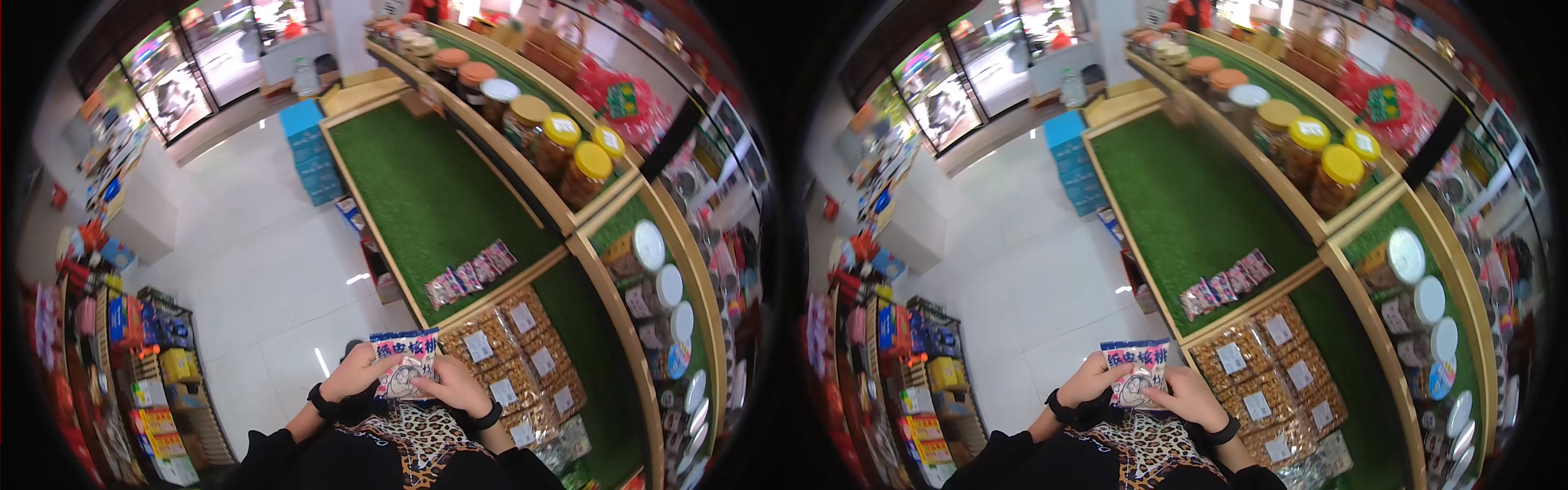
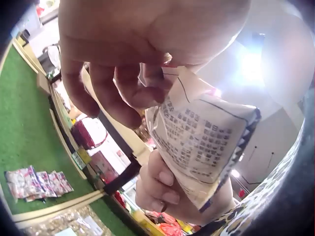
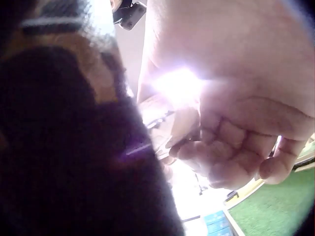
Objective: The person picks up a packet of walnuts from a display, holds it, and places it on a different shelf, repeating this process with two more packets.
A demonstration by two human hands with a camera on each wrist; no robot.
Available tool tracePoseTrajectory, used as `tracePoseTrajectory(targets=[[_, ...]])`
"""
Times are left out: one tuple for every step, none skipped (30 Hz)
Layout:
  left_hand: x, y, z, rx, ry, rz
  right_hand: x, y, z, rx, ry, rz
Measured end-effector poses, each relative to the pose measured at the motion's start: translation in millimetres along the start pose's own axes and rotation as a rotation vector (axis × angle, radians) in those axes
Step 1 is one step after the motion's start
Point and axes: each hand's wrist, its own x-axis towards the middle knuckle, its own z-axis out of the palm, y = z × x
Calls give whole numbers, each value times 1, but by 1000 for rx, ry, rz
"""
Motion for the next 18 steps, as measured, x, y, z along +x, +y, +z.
tracePoseTrajectory(targets=[[12, 1, 5, 3, -17, 2, -8, -1, -5, -19, 120, -5], [24, 3, 9, 6, -33, 5, -16, 3, -7, -9, 157, 21], [34, 6, 13, 74, -54, 19, -25, 7, -9, -22, 209, 65], [45, 8, 17, 83, -97, 12, -34, 13, -9, -33, 260, 107], [54, 10, 20, 154, -157, 74, -43, 23, -3, 28, 328, 114], [62, 11, 24, 224, -220, 138, -50, 26, -1, 44, 369, 136], [68, 10, 28, 236, -270, 131, -56, 28, 1, 40, 415, 154], [74, 8, 32, 218, -316, 77, -62, 30, 4, 34, 463, 172], [82, 6, 36, 202, -361, 26, -67, 29, 5, 32, 510, 189], [90, 7, 41, 187, -405, -20, -71, 27, 6, 36, 560, 205], [97, 11, 45, 148, -416, -69, -73, 27, 7, 59, 607, 231], [106, 9, 47, 162, -464, -55, -74, 27, 6, 79, 653, 255], [117, 5, 48, 135, -500, -20, -75, 28, 7, 91, 675, 305], [129, 4, 50, 105, -532, 15, -75, 27, 5, 84, 718, 316], [137, 13, 53, 120, -574, -44, -73, 25, 4, 94, 772, 360], [145, 18, 54, 125, -607, -40, -71, 24, 5, 110, 819, 405], [154, 22, 52, 295, -717, 61, -68, 26, 6, 114, 831, 433], [164, 24, 50, 465, -821, 168, -62, 27, 5, 113, 857, 442]])
